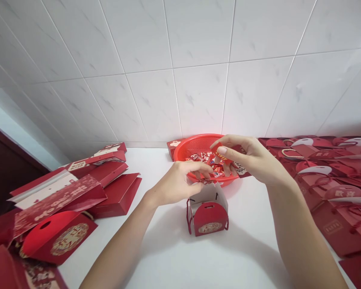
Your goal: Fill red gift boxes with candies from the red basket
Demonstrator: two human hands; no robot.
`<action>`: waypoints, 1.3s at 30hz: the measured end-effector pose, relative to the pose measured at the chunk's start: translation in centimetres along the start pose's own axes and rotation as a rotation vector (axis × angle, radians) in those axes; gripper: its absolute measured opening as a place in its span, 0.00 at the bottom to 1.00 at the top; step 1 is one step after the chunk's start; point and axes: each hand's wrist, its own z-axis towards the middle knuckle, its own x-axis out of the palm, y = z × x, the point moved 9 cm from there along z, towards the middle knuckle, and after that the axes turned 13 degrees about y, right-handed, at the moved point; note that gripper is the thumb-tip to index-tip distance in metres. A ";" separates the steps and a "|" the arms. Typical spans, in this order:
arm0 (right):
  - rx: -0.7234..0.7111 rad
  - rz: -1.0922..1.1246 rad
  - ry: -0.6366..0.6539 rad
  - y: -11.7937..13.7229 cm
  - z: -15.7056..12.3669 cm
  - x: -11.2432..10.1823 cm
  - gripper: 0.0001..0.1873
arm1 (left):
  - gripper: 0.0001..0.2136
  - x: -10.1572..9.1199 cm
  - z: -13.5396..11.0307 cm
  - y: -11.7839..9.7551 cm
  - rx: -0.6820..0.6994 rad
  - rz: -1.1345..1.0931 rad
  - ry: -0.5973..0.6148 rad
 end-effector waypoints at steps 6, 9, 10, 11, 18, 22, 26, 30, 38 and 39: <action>0.002 0.011 0.011 0.0 0.0 0.1 0.16 | 0.17 0.6 0.1 -1.0 0.044 0.091 0.073; 0.021 0.014 0.038 -0.1 0.1 0.5 0.16 | 0.14 -0.6 -0.1 -0.9 0.063 -0.006 -0.097; 0.029 0.014 0.057 -0.1 0.2 0.8 0.17 | 0.13 -1.2 -0.3 -0.7 0.067 -0.042 -0.171; 0.036 0.014 0.084 -0.2 0.3 1.1 0.18 | 0.13 -1.7 -0.5 -0.5 0.069 -0.074 -0.236; 0.032 0.066 0.221 -0.4 0.7 3.0 0.20 | 0.08 -1.8 -0.4 -0.1 0.080 -0.247 -0.240; 0.032 0.080 0.210 -0.3 0.5 2.7 0.21 | 0.08 -2.3 -0.6 -0.4 0.095 -0.293 -0.292; 0.024 0.076 0.201 -0.1 0.4 2.4 0.19 | 0.08 -2.8 -0.8 -0.4 0.098 -0.304 -0.338; 0.037 0.084 0.199 -0.4 0.5 2.4 0.17 | 0.07 -3.0 -0.9 -0.4 0.106 -0.309 -0.357; 0.078 0.041 0.255 -1.0 0.7 2.8 0.23 | 0.08 -3.5 -1.3 -0.1 0.120 -0.274 -0.458; 0.076 0.038 0.247 -1.0 0.7 2.7 0.22 | 0.08 -3.4 -1.3 -0.1 0.129 -0.271 -0.455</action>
